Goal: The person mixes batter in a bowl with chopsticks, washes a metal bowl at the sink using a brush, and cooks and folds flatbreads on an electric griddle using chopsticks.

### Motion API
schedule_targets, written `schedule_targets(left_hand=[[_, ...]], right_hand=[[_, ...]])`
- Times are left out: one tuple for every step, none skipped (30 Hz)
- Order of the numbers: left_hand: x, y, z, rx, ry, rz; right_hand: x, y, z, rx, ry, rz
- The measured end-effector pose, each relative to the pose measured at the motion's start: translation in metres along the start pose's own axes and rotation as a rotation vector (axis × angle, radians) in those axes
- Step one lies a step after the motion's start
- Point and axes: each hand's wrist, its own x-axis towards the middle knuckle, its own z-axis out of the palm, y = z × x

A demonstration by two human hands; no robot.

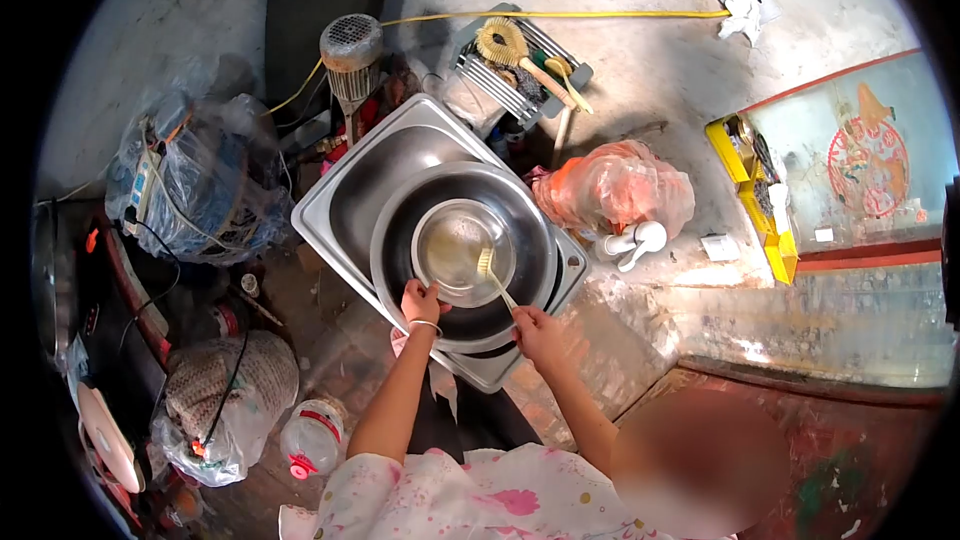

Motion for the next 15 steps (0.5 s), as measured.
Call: schedule_targets(left_hand=[[0.003,0.000,0.001,-0.024,0.000,-0.038],[0.005,-0.002,0.003,-0.029,0.009,-0.037],[0.004,0.000,0.004,-0.003,0.036,-0.095],[0.003,0.002,0.003,0.023,0.064,-0.151],[0.005,-0.001,0.003,-0.018,0.053,-0.181],[0.004,0.000,0.003,-0.022,0.065,-0.174],[0.002,0.001,0.004,-0.027,0.043,-0.193],[-0.001,0.002,0.003,-0.030,0.025,-0.213],[-0.017,0.018,0.002,0.033,0.046,-0.178],[-0.028,0.025,-0.003,0.031,0.069,-0.165],[-0.040,0.029,-0.007,0.038,0.049,-0.067],[-0.052,0.032,-0.013,0.049,0.029,0.031],[-0.065,0.037,-0.021,0.048,0.007,0.065],[-0.079,0.039,-0.028,0.038,0.046,0.080],[-0.088,0.030,-0.041,0.011,0.036,0.114]], right_hand=[[0.000,-0.004,0.001,-0.039,0.003,0.040],[0.003,-0.001,0.000,-0.043,-0.005,0.037],[0.005,0.005,0.001,-0.059,-0.018,0.027],[0.006,0.011,0.001,-0.072,-0.032,0.016],[0.006,0.017,0.001,-0.073,-0.043,0.014],[0.007,0.019,0.004,-0.179,-0.021,-0.080],[0.007,0.020,0.006,-0.281,-0.001,-0.178],[0.012,0.028,0.008,-0.276,-0.020,-0.187],[0.022,0.043,0.011,-0.352,0.016,-0.317],[0.027,0.045,0.015,-0.424,0.051,-0.450],[0.030,0.048,0.017,-0.471,0.035,-0.443],[0.032,0.047,0.019,-0.461,0.014,-0.456],[0.035,0.047,0.021,-0.520,-0.017,-0.449],[0.037,0.048,0.022,-0.580,-0.046,-0.439],[0.044,0.055,0.021,-0.596,-0.079,-0.574]])
